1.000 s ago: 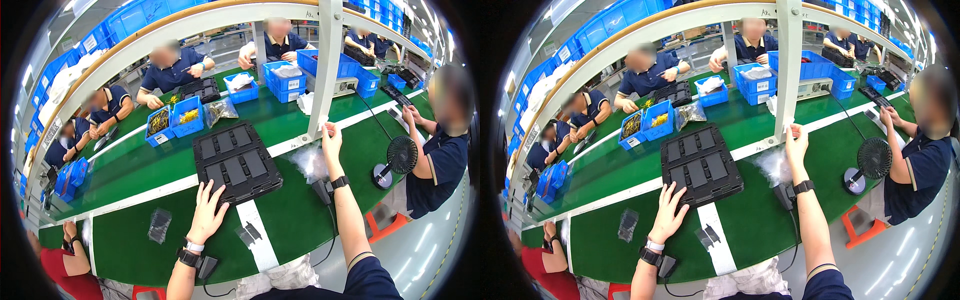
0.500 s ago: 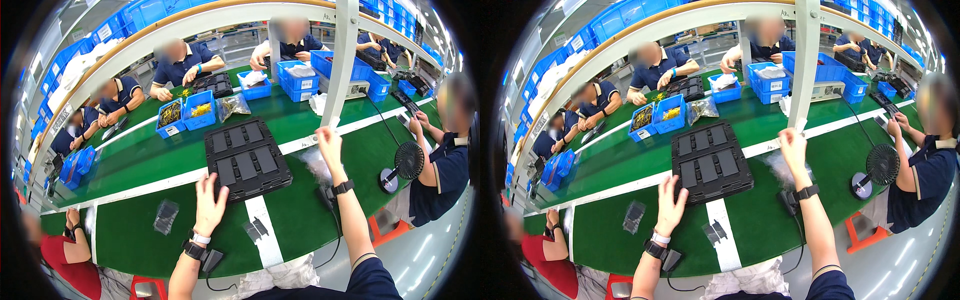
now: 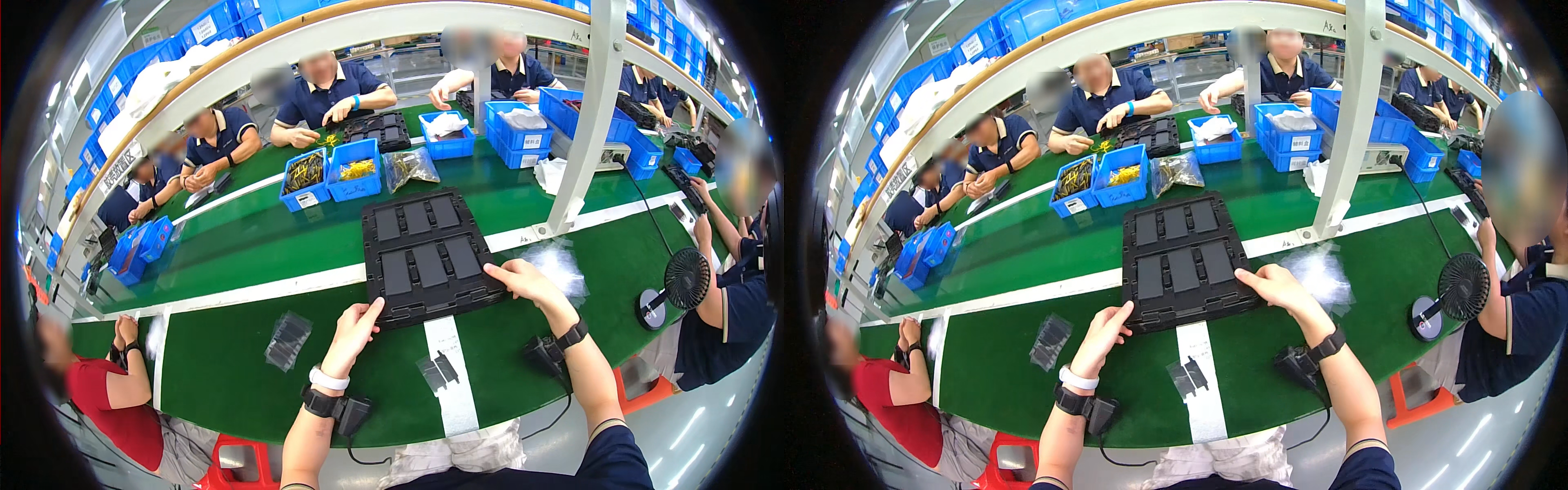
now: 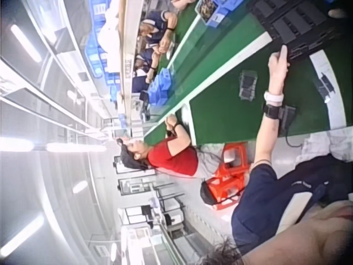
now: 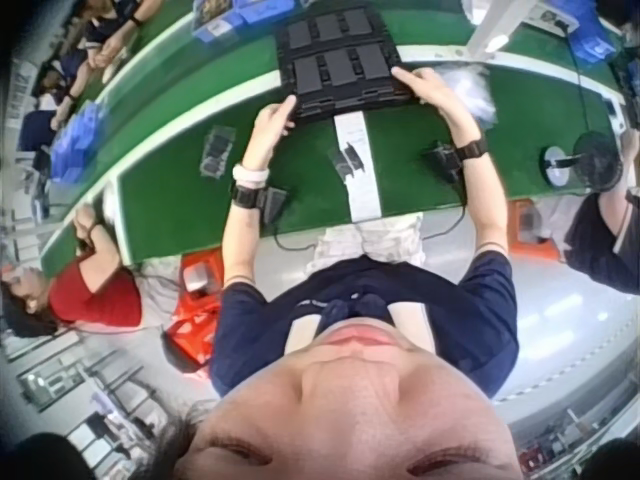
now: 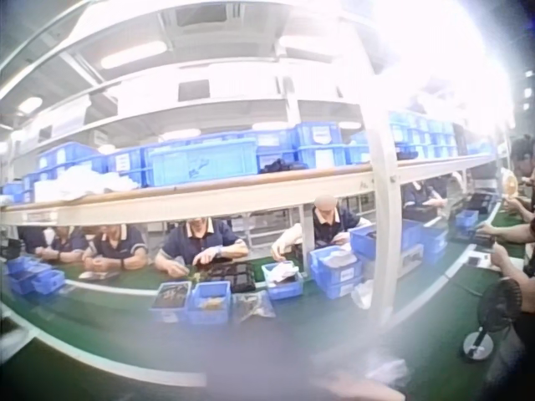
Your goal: Assembling small electronic components by peeling and applying film labels and placing them in trays.
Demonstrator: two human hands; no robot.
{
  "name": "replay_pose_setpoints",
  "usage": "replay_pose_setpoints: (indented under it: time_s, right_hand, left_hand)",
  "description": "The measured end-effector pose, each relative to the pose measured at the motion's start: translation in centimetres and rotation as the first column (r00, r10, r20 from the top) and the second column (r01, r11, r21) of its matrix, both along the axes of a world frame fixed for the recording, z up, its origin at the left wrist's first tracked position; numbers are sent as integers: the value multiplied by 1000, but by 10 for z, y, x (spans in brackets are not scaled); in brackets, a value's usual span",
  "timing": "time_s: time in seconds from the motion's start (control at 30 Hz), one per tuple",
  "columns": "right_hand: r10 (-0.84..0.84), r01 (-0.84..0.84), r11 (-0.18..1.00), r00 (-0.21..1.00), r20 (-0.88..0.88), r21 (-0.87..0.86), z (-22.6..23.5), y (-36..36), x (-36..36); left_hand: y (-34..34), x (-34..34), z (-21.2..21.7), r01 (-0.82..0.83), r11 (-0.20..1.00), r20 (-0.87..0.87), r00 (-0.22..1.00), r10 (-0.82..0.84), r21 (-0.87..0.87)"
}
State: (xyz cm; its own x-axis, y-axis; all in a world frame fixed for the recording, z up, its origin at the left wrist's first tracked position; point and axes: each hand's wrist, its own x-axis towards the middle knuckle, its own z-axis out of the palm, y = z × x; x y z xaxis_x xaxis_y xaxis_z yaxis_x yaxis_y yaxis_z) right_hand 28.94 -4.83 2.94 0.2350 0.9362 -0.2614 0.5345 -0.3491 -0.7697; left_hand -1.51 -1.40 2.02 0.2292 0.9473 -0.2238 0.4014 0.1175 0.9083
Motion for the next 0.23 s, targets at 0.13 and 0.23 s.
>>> replay_pose_setpoints:
  time_s: [0.13,0.23]
  right_hand:
    - [-74,72,997,982,-171,-12,15,-6,-3]
    - [-90,93,996,883,-461,-17,12,-6,1]
  left_hand:
    - [-1,-5,3,-21,999,102,994,25,-43]
    - [-2,-5,8,-49,996,216,974,64,-75]
